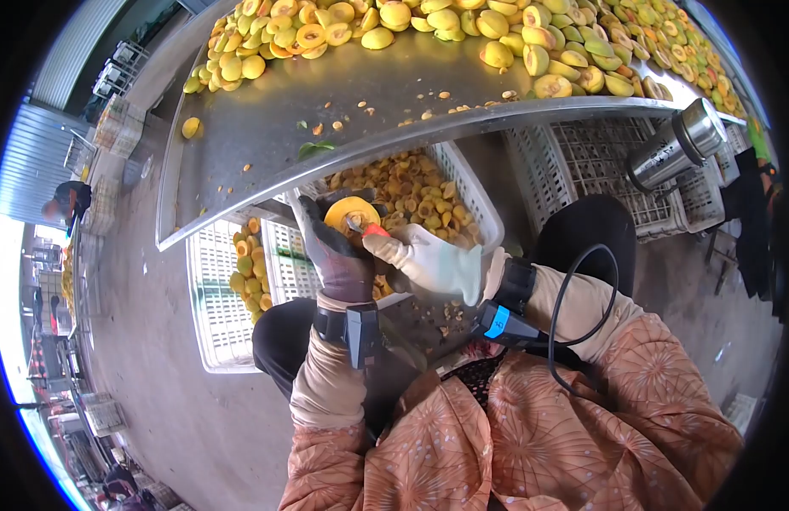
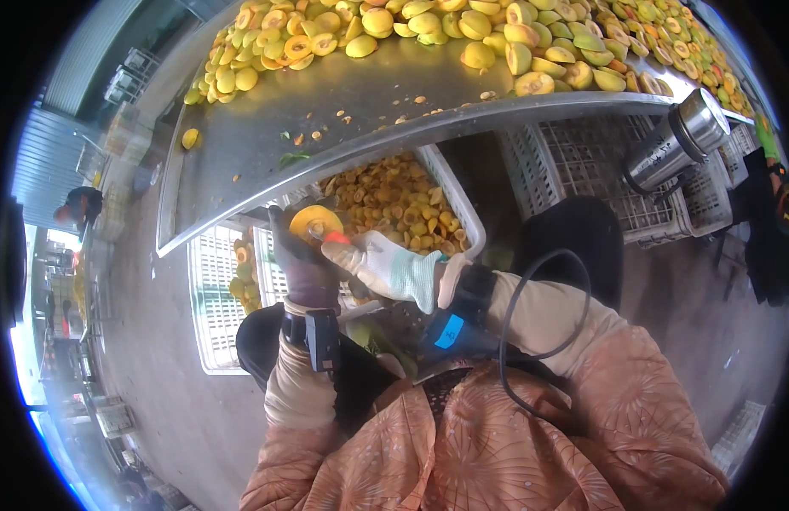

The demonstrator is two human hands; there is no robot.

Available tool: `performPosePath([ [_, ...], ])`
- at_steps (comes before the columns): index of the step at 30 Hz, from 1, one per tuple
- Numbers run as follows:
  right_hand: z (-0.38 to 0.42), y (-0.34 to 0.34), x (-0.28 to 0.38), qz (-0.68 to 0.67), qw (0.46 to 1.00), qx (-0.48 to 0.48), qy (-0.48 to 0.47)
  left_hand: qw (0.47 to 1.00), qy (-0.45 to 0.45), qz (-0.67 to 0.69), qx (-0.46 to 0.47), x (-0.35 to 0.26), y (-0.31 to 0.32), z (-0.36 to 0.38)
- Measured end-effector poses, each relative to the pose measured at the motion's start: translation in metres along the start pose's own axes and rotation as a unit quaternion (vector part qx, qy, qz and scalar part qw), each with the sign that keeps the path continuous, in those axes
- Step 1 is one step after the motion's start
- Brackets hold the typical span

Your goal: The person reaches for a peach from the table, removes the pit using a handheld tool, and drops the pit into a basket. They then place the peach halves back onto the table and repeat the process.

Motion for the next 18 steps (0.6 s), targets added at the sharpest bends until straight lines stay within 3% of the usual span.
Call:
performPosePath([
  [1, -0.003, 0.002, -0.006, -0.001, 1.0, 0.002, 0.0, 0.999, 0.011, -0.024, -0.041, -0.005, 0.003, 0.006],
  [3, -0.008, 0.001, -0.004, 0.049, 0.987, -0.073, -0.137, 0.997, 0.045, -0.034, -0.051, -0.004, -0.001, 0.001],
  [4, -0.008, 0.003, -0.009, 0.049, 0.987, -0.073, -0.136, 0.994, 0.079, -0.042, -0.059, -0.003, -0.003, -0.003],
  [7, 0.0, 0.0, 0.0, 0.04, 0.991, -0.095, -0.082, 0.988, 0.149, -0.037, -0.009, 0.002, -0.008, -0.01],
  [9, 0.011, -0.004, 0.014, 0.041, 0.998, -0.044, 0.011, 0.963, 0.212, -0.137, -0.098, 0.0, -0.022, -0.016],
  [10, 0.007, -0.009, 0.007, 0.041, 0.998, -0.043, 0.012, 0.963, 0.212, -0.136, -0.099, -0.003, -0.028, -0.019],
  [12, -0.003, 0.012, -0.023, -0.263, 0.955, 0.116, 0.069, 0.991, -0.001, -0.035, 0.13, 0.012, -0.015, -0.028],
  [13, -0.008, 0.014, -0.035, -0.263, 0.955, 0.116, 0.069, 0.991, -0.001, -0.035, 0.13, 0.01, -0.013, -0.028],
  [15, -0.012, 0.025, -0.036, -0.492, 0.861, 0.12, 0.052, 0.902, -0.115, 0.077, 0.409, 0.008, 0.027, -0.011],
  [16, -0.015, 0.017, -0.034, -0.302, 0.947, 0.084, -0.071, 0.926, -0.127, 0.071, 0.349, 0.012, 0.018, -0.019],
  [17, -0.014, 0.015, -0.031, -0.298, 0.948, 0.087, -0.071, 0.926, -0.122, 0.074, 0.349, 0.005, 0.019, -0.017],
  [18, -0.015, 0.008, -0.03, -0.211, 0.972, 0.072, -0.078, 0.973, -0.114, 0.09, 0.179, -0.004, 0.003, -0.025],
])
Point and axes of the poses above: each hand's wrist, its own z-axis away from the middle knuckle, its own y-axis out of the palm, x = y × z, the point moved 6 cm from there along -z, towards the middle knuckle, and after that the axes turned 11 degrees about -y, right-handed, at the moved point
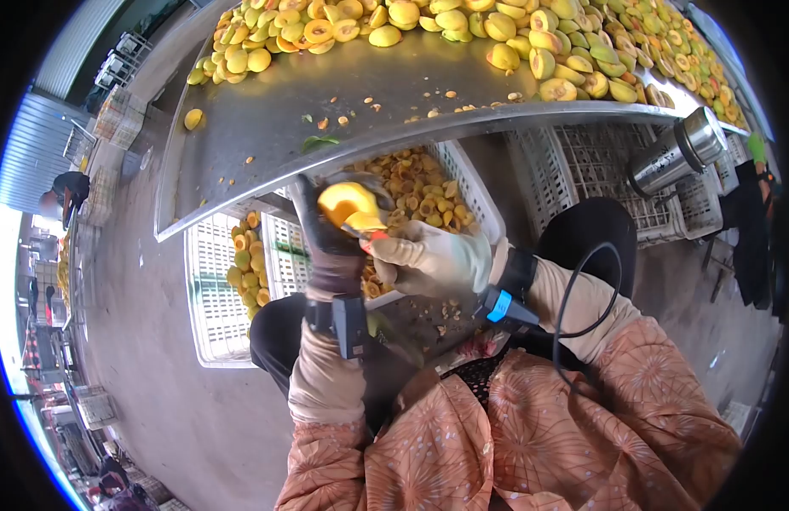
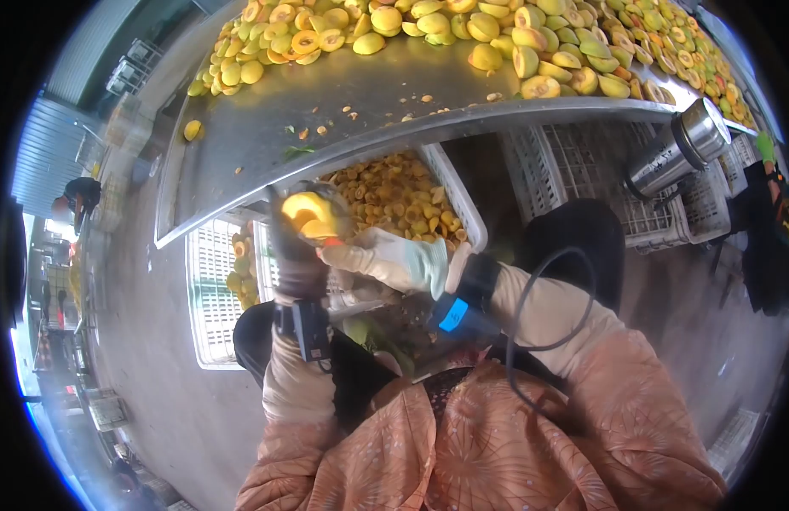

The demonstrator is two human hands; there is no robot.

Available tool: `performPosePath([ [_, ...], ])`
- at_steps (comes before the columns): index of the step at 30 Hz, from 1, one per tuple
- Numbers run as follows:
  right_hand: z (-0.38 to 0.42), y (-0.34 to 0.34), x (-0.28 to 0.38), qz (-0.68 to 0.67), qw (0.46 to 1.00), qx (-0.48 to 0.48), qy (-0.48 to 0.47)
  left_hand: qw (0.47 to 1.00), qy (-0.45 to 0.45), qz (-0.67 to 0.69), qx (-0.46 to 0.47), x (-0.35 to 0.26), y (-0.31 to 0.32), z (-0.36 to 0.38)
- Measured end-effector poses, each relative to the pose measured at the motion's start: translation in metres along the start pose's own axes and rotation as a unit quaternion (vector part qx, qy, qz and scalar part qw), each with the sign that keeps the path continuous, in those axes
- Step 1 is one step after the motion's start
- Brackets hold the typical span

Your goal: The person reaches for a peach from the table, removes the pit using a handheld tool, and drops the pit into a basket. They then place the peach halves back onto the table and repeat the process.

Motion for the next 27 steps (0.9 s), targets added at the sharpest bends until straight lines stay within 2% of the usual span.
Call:
performPosePath([
  [1, 0.0, -0.004, 0.004, 0.088, 0.996, -0.01, -0.003, 0.984, 0.028, 0.029, -0.173, -0.01, -0.02, 0.008],
  [2, 0.003, -0.006, 0.011, 0.167, 0.984, -0.044, 0.036, 0.97, 0.105, -0.072, -0.209, -0.034, -0.035, 0.017],
  [3, 0.005, -0.013, 0.009, 0.166, 0.984, -0.046, 0.039, 0.939, 0.178, -0.171, -0.241, -0.062, -0.056, 0.027],
  [4, 0.01, -0.026, -0.001, 0.427, 0.896, 0.017, 0.124, 0.867, 0.223, -0.28, -0.347, -0.096, -0.093, 0.037],
  [5, 0.017, -0.04, -0.006, 0.65, 0.73, 0.079, 0.198, 0.77, 0.262, -0.382, -0.439, -0.127, -0.117, 0.048],
  [6, 0.02, -0.042, -0.004, 0.648, 0.731, 0.075, 0.199, 0.69, 0.257, -0.459, -0.497, -0.144, -0.123, 0.062],
  [7, 0.024, -0.044, -0.001, 0.644, 0.731, 0.069, 0.214, 0.599, 0.252, -0.528, -0.547, -0.154, -0.12, 0.076],
  [8, 0.028, -0.047, 0.004, 0.642, 0.73, 0.061, 0.227, 0.408, 0.297, -0.627, -0.593, -0.156, -0.094, 0.084],
  [9, 0.028, -0.042, 0.018, 0.63, 0.763, 0.006, 0.146, 0.199, 0.333, -0.689, -0.613, -0.151, -0.055, 0.081],
  [10, 0.026, -0.036, 0.036, 0.621, 0.782, -0.021, 0.044, 0.302, 0.339, -0.681, -0.574, -0.151, -0.035, 0.065],
  [11, 0.023, -0.033, 0.055, 0.618, 0.783, -0.067, 0.034, 0.414, 0.388, -0.683, -0.46, -0.154, -0.026, 0.036],
  [13, 0.028, -0.035, 0.085, 0.593, 0.774, -0.173, -0.14, 0.632, 0.208, -0.632, -0.397, -0.136, 0.03, -0.025],
  [14, 0.032, -0.038, 0.1, 0.594, 0.77, -0.183, -0.144, 0.635, 0.267, -0.666, -0.285, -0.136, 0.041, -0.069],
  [15, 0.041, -0.043, 0.122, 0.492, 0.827, -0.221, -0.157, 0.628, 0.323, -0.688, -0.167, -0.13, 0.05, -0.114],
  [16, 0.048, -0.05, 0.139, 0.384, 0.871, -0.254, -0.169, 0.56, 0.312, -0.749, -0.169, -0.122, 0.064, -0.157],
  [17, 0.053, -0.055, 0.149, 0.388, 0.866, -0.263, -0.172, 0.488, 0.299, -0.802, -0.169, -0.112, 0.079, -0.196],
  [18, 0.059, -0.062, 0.156, 0.314, 0.883, -0.29, -0.192, 0.492, 0.303, -0.801, -0.157, -0.104, 0.089, -0.228],
  [19, 0.066, -0.071, 0.159, 0.239, 0.894, -0.315, -0.212, 0.456, 0.272, -0.837, -0.129, -0.089, 0.097, -0.259],
  [20, 0.068, -0.077, 0.161, 0.283, 0.876, -0.324, -0.216, 0.42, 0.241, -0.869, -0.102, -0.073, 0.099, -0.293],
  [21, 0.068, -0.081, 0.161, 0.294, 0.877, -0.314, -0.216, 0.367, 0.267, -0.89, -0.046, -0.057, 0.103, -0.318],
  [23, 0.066, -0.085, 0.157, 0.293, 0.893, -0.307, -0.148, 0.371, 0.196, -0.903, -0.09, -0.037, 0.094, -0.345],
  [24, 0.063, -0.086, 0.158, 0.327, 0.881, -0.303, -0.156, 0.371, 0.195, -0.904, -0.087, -0.03, 0.098, -0.346],
  [26, 0.064, -0.088, 0.157, 0.341, 0.876, -0.301, -0.162, 0.386, 0.156, -0.896, -0.154, -0.03, 0.097, -0.338],
  [27, 0.063, -0.086, 0.157, 0.359, 0.87, -0.293, -0.167, 0.381, 0.152, -0.898, -0.158, -0.03, 0.095, -0.326],
])
Point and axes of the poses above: each hand's wrist, its own z-axis away from the middle knuckle, its own y-axis out of the palm, x = y × z, the point moved 6 cm from there along -z, towards the middle knuckle, and after that the axes turned 11 degrees about -y, right-handed, at the moved point
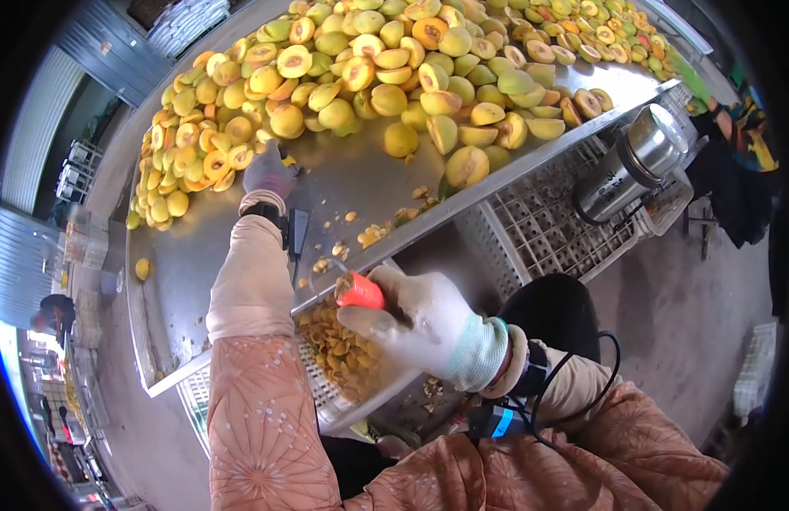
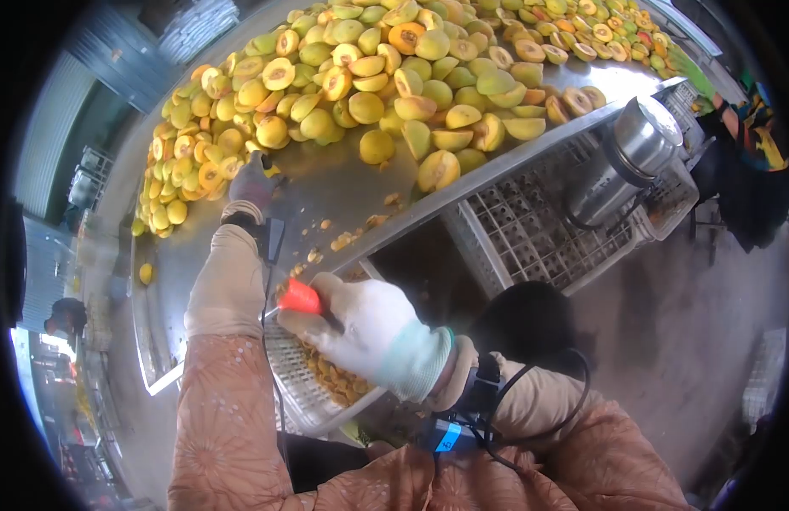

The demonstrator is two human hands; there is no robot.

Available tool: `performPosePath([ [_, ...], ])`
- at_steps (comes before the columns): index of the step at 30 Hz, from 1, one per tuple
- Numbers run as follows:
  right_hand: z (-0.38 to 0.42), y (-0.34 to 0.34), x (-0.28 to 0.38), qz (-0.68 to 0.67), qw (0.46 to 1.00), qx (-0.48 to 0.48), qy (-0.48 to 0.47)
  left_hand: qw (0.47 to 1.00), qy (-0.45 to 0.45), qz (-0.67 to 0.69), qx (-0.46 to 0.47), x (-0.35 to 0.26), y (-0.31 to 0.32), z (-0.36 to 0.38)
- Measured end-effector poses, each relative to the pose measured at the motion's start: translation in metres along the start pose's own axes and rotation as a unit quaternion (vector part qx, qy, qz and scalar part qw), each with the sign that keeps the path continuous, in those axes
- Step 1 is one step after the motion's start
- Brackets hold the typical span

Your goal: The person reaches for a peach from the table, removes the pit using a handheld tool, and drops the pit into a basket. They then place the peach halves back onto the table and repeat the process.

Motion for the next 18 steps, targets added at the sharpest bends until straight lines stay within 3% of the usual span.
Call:
performPosePath([
  [3, 0.003, 0.008, -0.003, -0.002, 1.0, -0.006, -0.027, 0.99, 0.099, 0.103, 0.016, 0.017, -0.021, 0.044],
  [4, 0.006, 0.011, -0.001, -0.002, 0.999, -0.008, -0.034, 0.975, 0.059, 0.199, 0.083, 0.033, -0.022, 0.06],
  [5, 0.009, 0.013, 0.005, -0.023, 0.999, -0.016, -0.028, 0.92, 0.005, 0.356, 0.165, 0.045, -0.03, 0.082],
  [6, 0.012, 0.018, 0.008, -0.03, 0.999, -0.009, -0.034, 0.83, -0.048, 0.502, 0.237, 0.058, -0.036, 0.107],
  [8, 0.019, 0.033, 0.005, 0.066, 0.997, 0.021, -0.019, 0.612, -0.046, 0.711, 0.343, 0.075, -0.055, 0.165],
  [9, 0.022, 0.044, 0.001, 0.068, 0.997, 0.017, -0.029, 0.713, 0.015, 0.682, 0.161, 0.082, -0.061, 0.188],
  [10, 0.025, 0.055, -0.002, 0.061, 0.997, 0.029, -0.036, 0.718, 0.006, 0.68, 0.149, 0.095, -0.065, 0.206],
  [12, 0.03, 0.077, -0.009, 0.099, 0.992, 0.077, -0.021, 0.556, -0.102, 0.77, 0.294, 0.098, -0.081, 0.251],
  [13, 0.032, 0.088, -0.014, 0.107, 0.988, 0.106, -0.01, 0.562, -0.14, 0.768, 0.273, 0.1, -0.086, 0.27],
  [14, 0.034, 0.095, -0.01, 0.106, 0.988, 0.114, -0.012, 0.547, -0.124, 0.786, 0.259, 0.096, -0.092, 0.288],
  [16, 0.04, 0.107, -0.004, -0.031, 0.995, 0.099, -0.007, 0.596, -0.14, 0.76, 0.218, 0.104, -0.094, 0.313],
  [17, 0.041, 0.113, -0.003, -0.007, 0.993, 0.119, -0.004, 0.593, -0.143, 0.763, 0.215, 0.099, -0.094, 0.323],
  [18, 0.042, 0.118, -0.003, -0.004, 0.993, 0.122, -0.002, 0.562, -0.217, 0.785, 0.146, 0.101, -0.093, 0.331],
])
Point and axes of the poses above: each hand's wrist, its own z-axis away from the middle knuckle, its own y-axis out of the palm, x = y × z, the point moved 6 cm from there along -z, towards the middle knuckle, and after that the axes turned 11 degrees about -y, right-handed, at the moved point
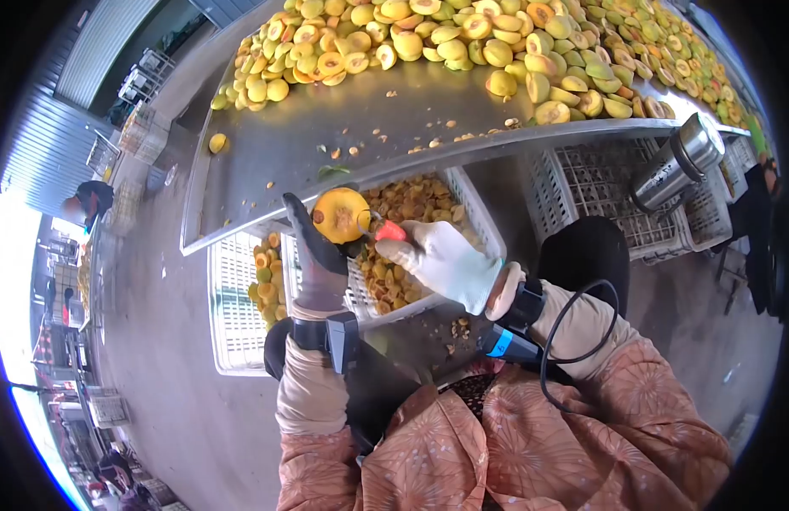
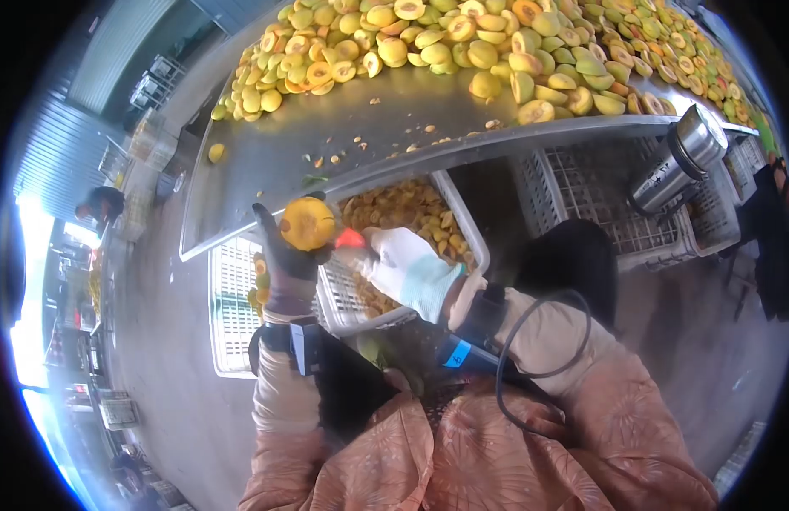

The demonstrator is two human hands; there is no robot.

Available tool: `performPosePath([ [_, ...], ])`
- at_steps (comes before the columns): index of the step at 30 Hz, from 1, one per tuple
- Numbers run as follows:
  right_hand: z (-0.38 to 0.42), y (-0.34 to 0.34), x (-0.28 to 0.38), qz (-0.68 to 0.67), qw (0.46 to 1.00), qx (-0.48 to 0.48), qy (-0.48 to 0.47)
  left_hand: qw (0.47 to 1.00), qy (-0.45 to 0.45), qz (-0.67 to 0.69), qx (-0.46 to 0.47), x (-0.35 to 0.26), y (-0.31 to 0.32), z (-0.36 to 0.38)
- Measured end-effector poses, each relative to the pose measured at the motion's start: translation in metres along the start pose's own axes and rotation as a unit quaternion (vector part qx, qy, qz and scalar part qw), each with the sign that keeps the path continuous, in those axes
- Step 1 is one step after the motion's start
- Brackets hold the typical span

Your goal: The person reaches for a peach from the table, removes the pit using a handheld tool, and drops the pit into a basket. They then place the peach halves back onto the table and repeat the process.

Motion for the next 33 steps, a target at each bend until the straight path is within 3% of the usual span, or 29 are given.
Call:
performPosePath([
  [1, 0.0, 0.005, 0.002, -0.006, 1.0, 0.001, -0.016, 0.994, 0.006, 0.063, -0.087, 0.005, -0.01, 0.006],
  [2, -0.001, 0.009, 0.002, -0.011, 0.999, 0.001, -0.031, 0.994, 0.003, 0.067, -0.085, 0.018, -0.025, 0.002],
  [3, -0.003, 0.014, -0.004, -0.007, 1.0, 0.01, -0.014, 0.983, 0.141, -0.084, -0.077, 0.02, -0.042, -0.005],
  [4, -0.005, 0.016, -0.005, -0.004, 1.0, 0.012, -0.011, 0.931, 0.274, -0.232, -0.066, 0.018, -0.045, -0.003],
  [8, -0.011, 0.023, -0.01, 0.048, 0.998, 0.041, 0.005, 0.949, 0.308, -0.058, -0.045, 0.018, -0.044, -0.008],
  [9, -0.012, 0.023, -0.009, 0.054, 0.998, 0.031, -0.004, 0.997, 0.016, -0.008, -0.077, 0.009, -0.008, 0.004],
  [10, -0.013, 0.025, -0.009, 0.054, 0.998, 0.032, -0.003, 0.997, 0.016, -0.007, -0.077, 0.013, -0.013, -0.001],
  [11, -0.013, 0.025, -0.009, 0.088, 0.996, 0.026, 0.006, 0.977, 0.127, -0.106, -0.133, 0.009, -0.024, -0.005],
  [13, -0.013, 0.026, -0.013, 0.124, 0.992, 0.02, 0.016, 0.865, 0.336, -0.293, -0.231, 0.016, -0.041, -0.008],
  [15, -0.013, 0.027, -0.011, 0.128, 0.991, -0.019, -0.039, 0.665, 0.51, -0.451, -0.306, 0.023, -0.032, 0.006],
  [16, -0.013, 0.028, -0.011, 0.129, 0.991, -0.019, -0.038, 0.666, 0.509, -0.451, -0.306, 0.03, -0.038, 0.004],
  [18, -0.012, 0.029, -0.007, 0.154, 0.987, -0.022, -0.043, 0.833, 0.382, -0.324, -0.236, 0.036, -0.051, -0.01],
  [25, -0.016, 0.025, -0.009, 0.145, 0.981, -0.073, -0.103, 0.899, 0.365, -0.231, -0.069, 0.015, 0.0, 0.017],
  [27, -0.017, 0.024, -0.002, 0.161, 0.978, -0.061, -0.114, 0.951, 0.308, 0.029, -0.003, 0.015, -0.004, 0.013],
  [28, -0.017, 0.023, -0.002, 0.162, 0.978, -0.059, -0.115, 0.951, 0.309, 0.031, -0.004, 0.016, -0.007, 0.012],
  [30, -0.018, 0.024, -0.004, 0.182, 0.975, -0.047, -0.118, 0.929, 0.346, -0.124, -0.046, 0.021, -0.014, 0.007],
  [33, -0.021, 0.026, -0.009, 0.205, 0.974, -0.026, -0.097, 0.929, 0.354, -0.039, -0.1, 0.029, -0.038, -0.007],
])
Point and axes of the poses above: each hand's wrist, its own z-axis away from the middle knuckle, its own y-axis out of the palm, x = y × z, the point moved 6 cm from there along -z, towards the middle knuckle, and after that the axes turned 11 degrees about -y, right-handed, at the moved point
